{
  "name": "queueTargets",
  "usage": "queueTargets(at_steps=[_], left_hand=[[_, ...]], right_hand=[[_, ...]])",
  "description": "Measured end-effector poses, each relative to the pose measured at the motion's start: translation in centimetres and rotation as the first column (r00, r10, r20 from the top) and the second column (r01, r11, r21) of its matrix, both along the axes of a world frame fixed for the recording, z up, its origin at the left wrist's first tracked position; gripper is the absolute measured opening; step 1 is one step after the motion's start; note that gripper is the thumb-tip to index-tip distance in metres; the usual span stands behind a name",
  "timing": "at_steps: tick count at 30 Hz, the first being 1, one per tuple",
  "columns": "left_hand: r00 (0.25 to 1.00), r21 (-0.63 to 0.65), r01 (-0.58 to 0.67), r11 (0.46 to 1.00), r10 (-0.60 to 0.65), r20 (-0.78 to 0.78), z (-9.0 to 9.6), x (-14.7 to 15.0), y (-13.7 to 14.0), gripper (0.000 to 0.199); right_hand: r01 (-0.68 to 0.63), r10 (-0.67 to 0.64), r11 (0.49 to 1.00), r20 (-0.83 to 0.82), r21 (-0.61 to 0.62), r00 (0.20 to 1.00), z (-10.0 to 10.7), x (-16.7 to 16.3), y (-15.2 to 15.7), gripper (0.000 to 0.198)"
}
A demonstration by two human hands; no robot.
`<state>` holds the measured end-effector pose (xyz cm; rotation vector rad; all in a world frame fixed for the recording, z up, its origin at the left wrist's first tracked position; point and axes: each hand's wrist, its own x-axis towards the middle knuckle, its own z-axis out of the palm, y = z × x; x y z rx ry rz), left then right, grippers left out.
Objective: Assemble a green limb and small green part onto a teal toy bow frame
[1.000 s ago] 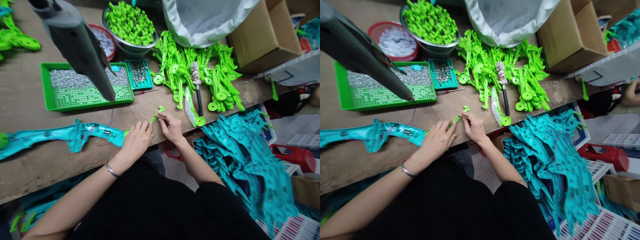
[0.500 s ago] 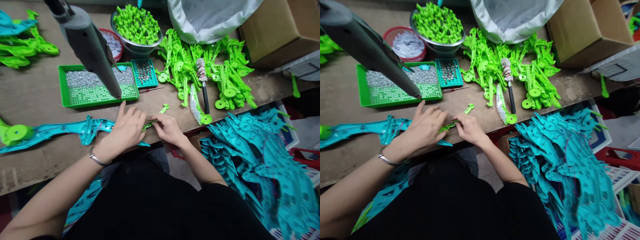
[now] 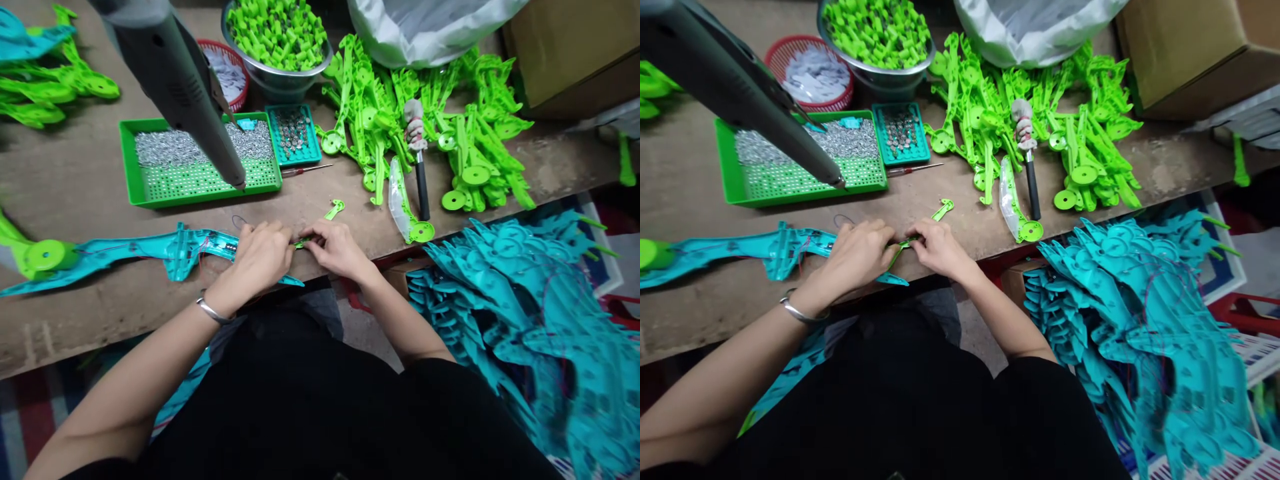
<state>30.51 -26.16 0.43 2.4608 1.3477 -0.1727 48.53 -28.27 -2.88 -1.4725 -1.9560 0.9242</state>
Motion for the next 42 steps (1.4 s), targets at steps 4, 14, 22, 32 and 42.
queueTargets(at_steps=[4,14,22,32,42], left_hand=[[0.999,-0.046,-0.033,0.998,0.035,0.035,0.6,0.0,0.5,0.027],[0.994,0.099,0.084,0.992,-0.076,-0.076,0.8,1.2,-2.7,0.031],[0.972,0.281,0.233,0.931,-0.21,-0.11,-0.7,-0.9,-4.0,0.035],[0.969,0.217,-0.082,0.973,0.026,0.247,-1.8,-2.3,-4.5,0.023],[0.918,0.077,-0.315,0.946,0.282,0.279,-1.7,-1.0,-2.9,0.02]], right_hand=[[-0.002,0.001,1.0,-0.014,-0.022,1.0,0.2,0.0,0.2,0.019],[0.0,-0.001,0.999,-0.025,-0.041,1.0,0.1,0.2,0.6,0.024],[0.021,-0.023,0.995,-0.026,-0.094,0.999,0.3,0.3,1.1,0.012],[0.054,-0.047,0.988,0.05,-0.145,0.998,0.9,-0.7,1.6,0.007],[0.05,-0.04,0.984,0.061,-0.169,0.997,0.7,-0.8,1.9,0.01]])
